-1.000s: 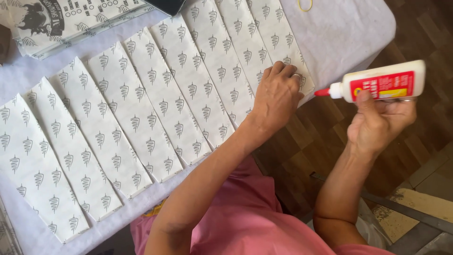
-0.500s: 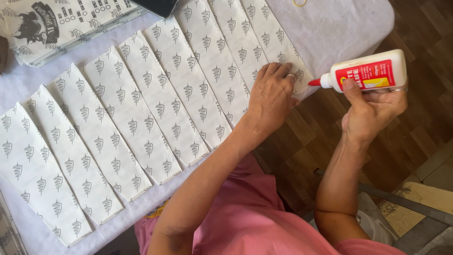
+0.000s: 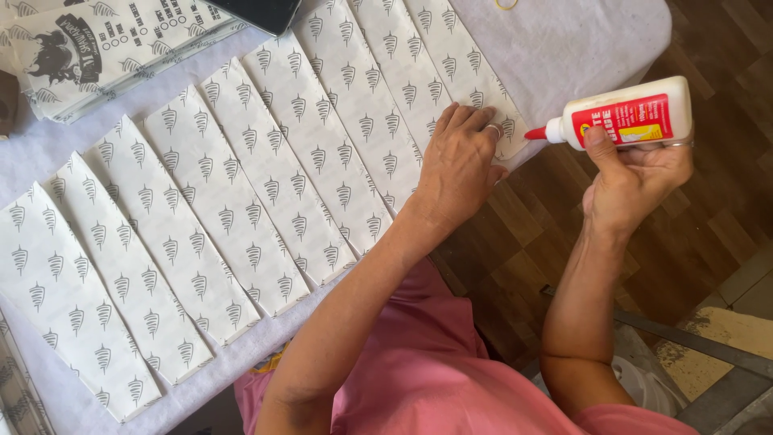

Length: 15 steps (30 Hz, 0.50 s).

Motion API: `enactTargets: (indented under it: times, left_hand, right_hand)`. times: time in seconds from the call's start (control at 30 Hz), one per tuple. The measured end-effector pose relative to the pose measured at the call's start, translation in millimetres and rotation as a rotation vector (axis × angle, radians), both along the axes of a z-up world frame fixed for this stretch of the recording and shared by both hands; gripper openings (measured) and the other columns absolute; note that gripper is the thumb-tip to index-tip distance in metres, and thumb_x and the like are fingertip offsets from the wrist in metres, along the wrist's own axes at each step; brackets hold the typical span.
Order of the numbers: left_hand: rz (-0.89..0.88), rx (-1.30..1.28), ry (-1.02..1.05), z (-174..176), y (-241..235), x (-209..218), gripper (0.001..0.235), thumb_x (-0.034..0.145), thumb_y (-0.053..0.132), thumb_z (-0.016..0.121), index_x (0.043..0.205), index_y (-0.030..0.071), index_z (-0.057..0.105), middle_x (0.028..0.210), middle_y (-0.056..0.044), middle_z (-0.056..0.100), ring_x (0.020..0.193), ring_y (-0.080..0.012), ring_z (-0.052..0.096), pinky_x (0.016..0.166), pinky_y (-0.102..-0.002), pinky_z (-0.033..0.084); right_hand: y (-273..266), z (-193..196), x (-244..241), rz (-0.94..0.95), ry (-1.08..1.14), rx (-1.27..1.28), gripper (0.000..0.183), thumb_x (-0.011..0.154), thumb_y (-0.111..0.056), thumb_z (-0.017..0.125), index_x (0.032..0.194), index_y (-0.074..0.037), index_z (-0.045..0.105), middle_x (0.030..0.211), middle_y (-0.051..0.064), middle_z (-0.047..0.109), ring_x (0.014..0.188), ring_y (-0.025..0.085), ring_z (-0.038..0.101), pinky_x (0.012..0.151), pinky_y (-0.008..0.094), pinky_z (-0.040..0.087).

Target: Aligning, applying glue to, and folding printed paper strips to assemble food packaging.

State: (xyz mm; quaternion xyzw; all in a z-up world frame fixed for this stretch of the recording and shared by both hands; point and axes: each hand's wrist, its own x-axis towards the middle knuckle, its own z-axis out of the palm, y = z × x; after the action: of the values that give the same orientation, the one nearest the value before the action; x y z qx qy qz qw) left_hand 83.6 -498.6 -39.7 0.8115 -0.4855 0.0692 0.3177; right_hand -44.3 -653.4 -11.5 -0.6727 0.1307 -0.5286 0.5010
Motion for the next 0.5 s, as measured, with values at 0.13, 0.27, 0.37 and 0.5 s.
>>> enactTargets:
  times: [0.13,0.27,0.37,0.5]
  left_hand:
    - [-0.004,0.007,0.006,3,1,-1,0.056,0.059,0.034,0.096,0.103,0.005,0.075,0.126,-0.013,0.068,0.114,-0.0338,0.059,0.118,-0.049,0.038]
    - [0.017,-0.004,-0.006,11,2,-2,0.061,0.06,0.038,0.096,0.104,0.003,0.074,0.123,-0.013,0.069,0.111,-0.0327,0.059,0.115,-0.049,0.039]
    - [0.056,-0.024,-0.032,13,0,-5,0.057,0.061,0.047,0.096,0.093,0.005,0.074,0.116,-0.009,0.07,0.104,-0.03,0.059,0.112,-0.046,0.039]
    - [0.146,-0.075,-0.109,19,-4,-12,0.054,0.062,0.049,0.095,0.085,0.004,0.074,0.098,-0.008,0.068,0.093,-0.0304,0.056,0.106,-0.045,0.044]
  right_hand:
    - [13,-8,-5,0.01,-0.005,0.048,0.048,0.084,0.016,0.089,0.12,0.009,0.058,0.107,0.029,0.069,0.096,0.035,0.071,0.084,0.052,0.069]
    - [16,-8,-6,0.067,0.049,0.061,0.052,0.085,0.014,0.087,0.127,0.009,0.057,0.11,0.029,0.069,0.097,0.035,0.071,0.087,0.05,0.068]
    - [5,-6,-4,0.016,0.001,0.028,0.051,0.085,0.017,0.088,0.126,0.01,0.057,0.11,0.031,0.069,0.098,0.037,0.072,0.086,0.051,0.069]
    - [-9,-10,-8,-0.05,-0.097,0.087,0.039,0.083,0.02,0.085,0.11,0.004,0.063,0.105,0.021,0.072,0.096,0.029,0.071,0.091,0.045,0.067]
